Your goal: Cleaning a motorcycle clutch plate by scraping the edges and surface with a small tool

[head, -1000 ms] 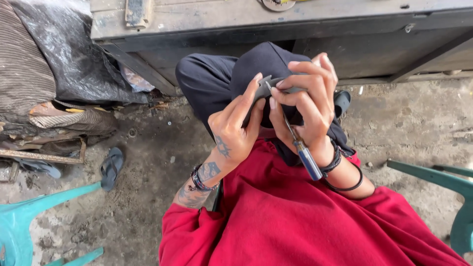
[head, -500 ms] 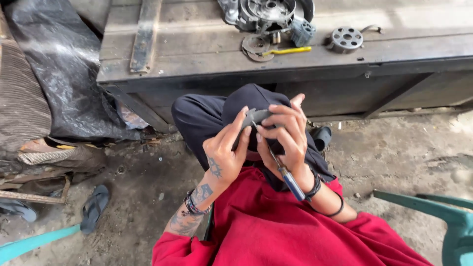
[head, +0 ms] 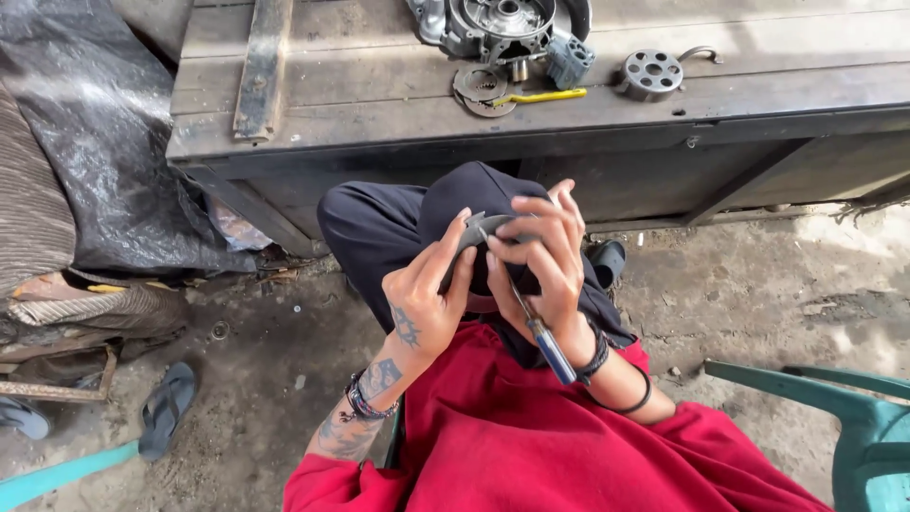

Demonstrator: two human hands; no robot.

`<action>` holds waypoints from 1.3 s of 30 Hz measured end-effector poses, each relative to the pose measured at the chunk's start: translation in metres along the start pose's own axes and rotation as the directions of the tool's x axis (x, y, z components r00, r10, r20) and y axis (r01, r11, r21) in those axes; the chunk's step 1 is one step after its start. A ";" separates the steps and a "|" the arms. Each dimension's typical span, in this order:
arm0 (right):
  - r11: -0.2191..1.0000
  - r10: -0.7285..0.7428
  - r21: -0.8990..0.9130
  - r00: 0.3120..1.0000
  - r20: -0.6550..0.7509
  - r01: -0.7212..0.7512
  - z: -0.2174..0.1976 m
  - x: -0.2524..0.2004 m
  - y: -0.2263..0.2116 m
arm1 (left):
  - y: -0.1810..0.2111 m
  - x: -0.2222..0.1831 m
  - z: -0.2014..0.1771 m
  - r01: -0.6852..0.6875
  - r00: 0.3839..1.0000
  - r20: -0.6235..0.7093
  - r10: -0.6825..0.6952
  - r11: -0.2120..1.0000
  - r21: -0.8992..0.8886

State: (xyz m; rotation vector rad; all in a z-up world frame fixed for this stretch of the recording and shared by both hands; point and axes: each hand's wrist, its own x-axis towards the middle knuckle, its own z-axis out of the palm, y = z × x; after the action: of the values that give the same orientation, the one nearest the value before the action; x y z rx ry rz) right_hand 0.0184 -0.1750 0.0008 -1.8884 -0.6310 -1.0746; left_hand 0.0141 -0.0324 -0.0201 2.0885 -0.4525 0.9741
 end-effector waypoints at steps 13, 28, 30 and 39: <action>0.999 0.024 0.022 1.000 0.017 -0.025 -0.003 -0.007 0.003 | 0.006 0.006 -0.002 0.010 1.000 0.018 -0.010 1.000 -0.011; 1.000 -0.001 -0.002 1.000 0.017 0.001 -0.004 0.003 0.006 | 0.003 0.002 0.003 -0.011 1.000 -0.013 0.011 1.000 -0.014; 1.000 0.009 -0.007 0.999 0.033 -0.009 -0.007 -0.006 0.006 | 0.001 0.000 0.004 -0.006 1.000 -0.007 0.006 1.000 -0.015; 1.000 -0.005 -0.003 1.000 0.029 0.005 -0.004 -0.003 0.012 | 0.000 0.000 0.011 -0.006 0.999 -0.053 0.004 0.999 -0.050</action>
State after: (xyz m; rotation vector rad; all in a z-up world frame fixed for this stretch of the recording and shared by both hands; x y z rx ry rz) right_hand 0.0241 -0.1842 -0.0060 -1.9090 -0.6514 -1.0539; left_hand 0.0191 -0.0409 -0.0243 2.0135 -0.4506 1.0082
